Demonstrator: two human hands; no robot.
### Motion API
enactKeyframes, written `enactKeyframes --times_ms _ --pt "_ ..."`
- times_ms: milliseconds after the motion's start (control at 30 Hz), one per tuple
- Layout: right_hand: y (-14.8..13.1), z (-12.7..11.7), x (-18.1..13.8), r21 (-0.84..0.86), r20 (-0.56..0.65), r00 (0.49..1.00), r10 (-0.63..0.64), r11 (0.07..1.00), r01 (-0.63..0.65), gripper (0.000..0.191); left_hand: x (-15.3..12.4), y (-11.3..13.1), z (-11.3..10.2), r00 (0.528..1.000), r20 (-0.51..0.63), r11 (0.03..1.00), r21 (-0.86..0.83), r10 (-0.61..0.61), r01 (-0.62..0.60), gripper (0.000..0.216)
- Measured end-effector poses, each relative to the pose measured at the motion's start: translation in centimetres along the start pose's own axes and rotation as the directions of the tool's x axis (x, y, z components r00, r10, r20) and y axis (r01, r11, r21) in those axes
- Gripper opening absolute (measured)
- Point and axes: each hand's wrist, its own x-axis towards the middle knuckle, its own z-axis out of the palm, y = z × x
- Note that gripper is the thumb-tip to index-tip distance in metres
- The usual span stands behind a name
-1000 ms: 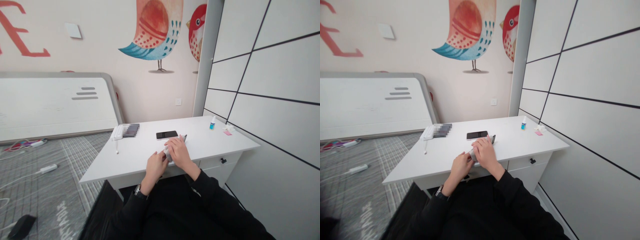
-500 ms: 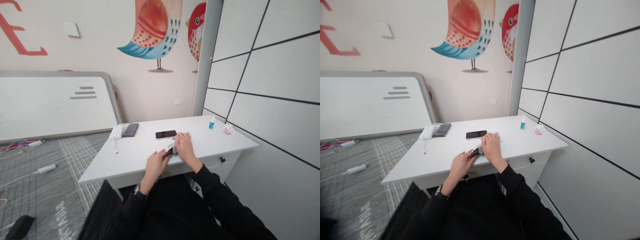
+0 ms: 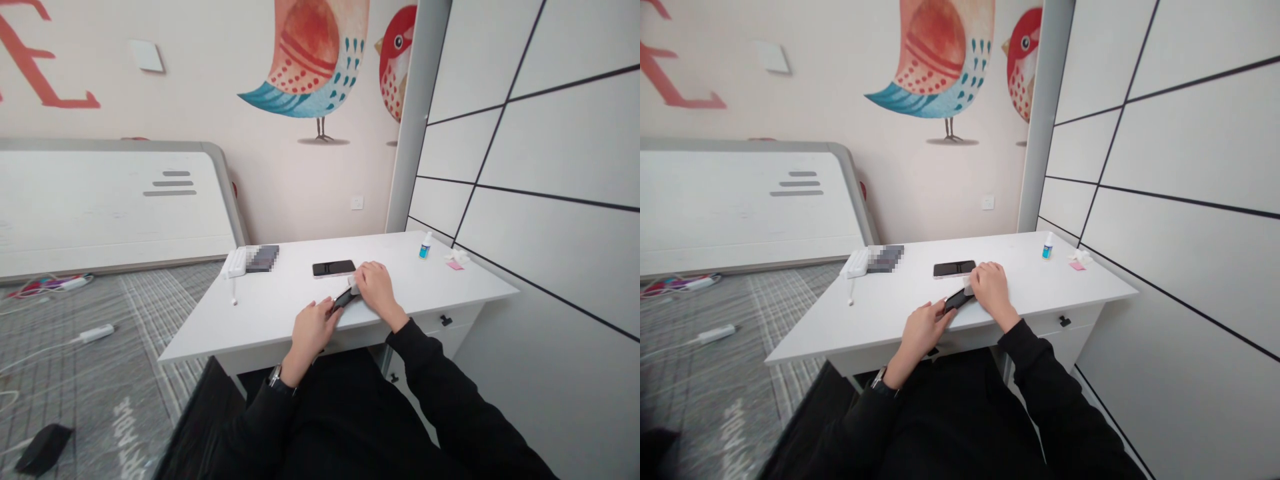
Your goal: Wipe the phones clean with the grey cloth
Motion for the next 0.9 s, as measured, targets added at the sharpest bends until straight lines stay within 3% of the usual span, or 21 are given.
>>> enactKeyframes --times_ms 133,300,400,567,667,767,900 --pt "-1.4 0.5 -0.5 -0.012 -0.037 0.999 0.033 0.999 -0.033 0.026 0.1 0.0 -0.1 1.000 -0.001 1.000 0.000 0.000 0.000 0.028" --pt "-5.0 1.0 -2.2 0.108 0.049 0.976 -0.210 0.973 0.204 0.037 0.3 -0.2 0.0 1.000 0.022 1.000 0.028 -0.009 0.009 0.026" --pt "-4.6 1.0 -2.1 0.138 0.074 0.959 -0.273 0.955 0.262 0.037 0.3 -0.3 0.0 1.000 0.026 0.999 0.037 -0.012 0.011 0.026" --pt "-0.4 0.6 -0.2 0.051 0.017 0.996 -0.092 0.995 0.091 0.024 0.1 -0.3 0.1 1.000 0.006 1.000 0.016 0.008 -0.008 0.030" --pt "0.6 0.4 0.1 -0.001 -0.034 0.999 0.011 1.000 -0.011 0.023 0.1 -0.1 0.1 1.000 -0.007 1.000 0.008 0.008 -0.008 0.029" --pt "-1.1 0.4 -0.9 0.008 -0.017 1.000 -0.025 1.000 0.025 0.031 0.2 -0.1 0.1 1.000 -0.005 1.000 0.012 0.012 -0.012 0.028" --pt "-4.9 0.3 -2.6 0.084 0.071 0.974 -0.214 0.974 0.208 0.029 0.3 -0.4 0.3 1.000 0.018 0.999 0.042 -0.007 0.006 0.026"
